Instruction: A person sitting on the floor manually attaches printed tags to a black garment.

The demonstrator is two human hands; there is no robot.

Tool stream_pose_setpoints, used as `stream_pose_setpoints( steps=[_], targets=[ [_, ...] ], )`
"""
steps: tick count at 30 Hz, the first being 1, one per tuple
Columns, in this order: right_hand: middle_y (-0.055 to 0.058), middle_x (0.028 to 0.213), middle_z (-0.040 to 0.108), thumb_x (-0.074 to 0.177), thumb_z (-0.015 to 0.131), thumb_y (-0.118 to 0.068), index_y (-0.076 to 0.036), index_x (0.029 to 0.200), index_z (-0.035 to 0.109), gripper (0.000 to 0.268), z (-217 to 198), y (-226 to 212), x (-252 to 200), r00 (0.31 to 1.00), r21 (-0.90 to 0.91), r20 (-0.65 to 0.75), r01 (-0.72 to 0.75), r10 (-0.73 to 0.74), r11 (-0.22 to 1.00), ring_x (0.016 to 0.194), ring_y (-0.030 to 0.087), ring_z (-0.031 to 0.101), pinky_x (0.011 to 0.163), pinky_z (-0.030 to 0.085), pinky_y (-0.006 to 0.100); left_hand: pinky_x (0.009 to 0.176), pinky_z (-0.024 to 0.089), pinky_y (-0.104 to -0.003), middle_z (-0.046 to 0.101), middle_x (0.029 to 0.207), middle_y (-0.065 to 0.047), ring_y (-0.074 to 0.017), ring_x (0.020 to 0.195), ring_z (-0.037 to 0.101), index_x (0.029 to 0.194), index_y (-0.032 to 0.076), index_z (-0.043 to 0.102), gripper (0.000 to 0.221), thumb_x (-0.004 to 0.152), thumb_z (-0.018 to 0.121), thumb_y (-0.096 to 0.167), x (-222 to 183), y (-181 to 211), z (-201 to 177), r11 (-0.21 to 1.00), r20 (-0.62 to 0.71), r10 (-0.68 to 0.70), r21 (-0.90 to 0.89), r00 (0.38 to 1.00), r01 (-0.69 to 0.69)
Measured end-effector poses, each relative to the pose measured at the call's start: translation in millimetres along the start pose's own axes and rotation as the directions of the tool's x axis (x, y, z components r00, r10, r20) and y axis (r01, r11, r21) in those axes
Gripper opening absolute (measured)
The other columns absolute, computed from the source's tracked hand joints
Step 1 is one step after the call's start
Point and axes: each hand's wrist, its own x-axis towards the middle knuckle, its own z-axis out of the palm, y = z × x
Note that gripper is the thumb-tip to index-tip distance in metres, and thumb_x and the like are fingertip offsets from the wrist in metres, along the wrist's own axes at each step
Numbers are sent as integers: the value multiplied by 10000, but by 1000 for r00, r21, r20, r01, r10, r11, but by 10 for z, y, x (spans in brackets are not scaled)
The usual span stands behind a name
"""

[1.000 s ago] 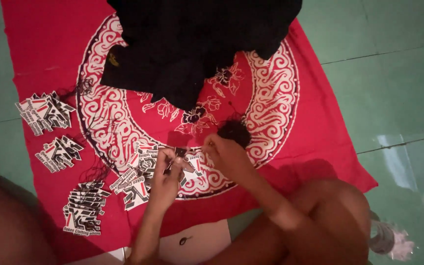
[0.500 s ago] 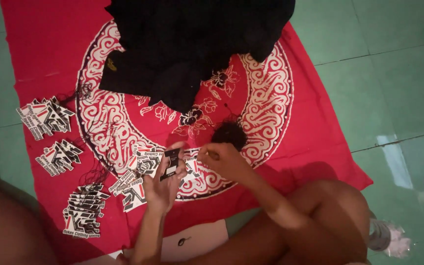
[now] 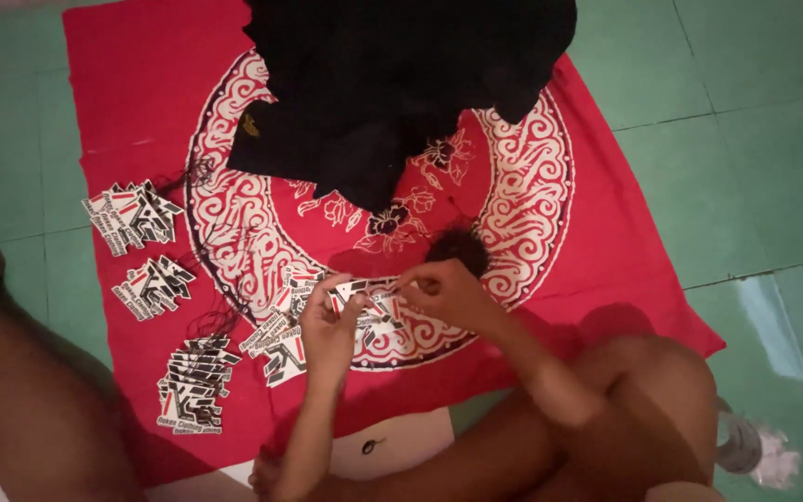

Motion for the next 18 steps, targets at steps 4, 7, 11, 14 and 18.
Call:
stream_pose_setpoints(
  steps=[4, 7, 11, 14, 18],
  targets=[
    [20, 480, 479, 829, 819, -178, -131, 924, 815, 106, 44, -5, -19, 997, -73, 29, 70, -68, 995, 469, 120, 528, 548, 472, 261, 828, 504, -278, 667, 1026, -120, -150, 878, 617, 1279, 32, 669, 393, 921, 598, -114, 8, 68, -22, 981, 28, 71, 177, 997, -75],
    [22, 478, 436, 868, 775, -148, -132, 994, 797, 129, 108, 12, -30, 992, -66, 82, 103, -97, 993, 461, 121, 477, 529, 427, 277, 779, 514, -253, 767, 1015, -67, -111, 806, 634, 1116, 121, 761, 329, 975, 510, -38, 17, 312, 39, 965, 132, 8, 258, 991, -42],
    [124, 619, 611, 828, 767, -179, -154, 954, 783, 130, 161, 37, -67, 978, -191, 104, 198, -180, 962, 590, 274, 655, 606, 533, 362, 824, 543, -350, 758, 896, -90, -226, 859, 706, 1027, 163, 806, 175, 919, 690, 88, 14, 253, -21, 900, 234, 96, 394, 968, -184],
    [136, 677, 691, 824, 783, -189, -134, 949, 785, 137, 226, 148, -115, 982, -160, 67, 183, -174, 970, 638, 273, 701, 633, 562, 356, 787, 555, -364, 742, 858, -75, -267, 825, 722, 1032, 204, 813, 190, 842, 815, 212, -35, 127, -76, 837, 253, 128, 492, 959, -241],
    [65, 547, 581, 846, 806, -156, -93, 931, 775, 110, 282, 52, -155, 976, -113, 35, 216, -214, 970, 511, 179, 602, 564, 516, 304, 667, 529, -311, 716, 722, -38, -188, 651, 660, 915, 219, 839, 95, 822, 850, 206, -74, -144, -169, 829, 146, 171, 513, 974, -223]
  ],
)
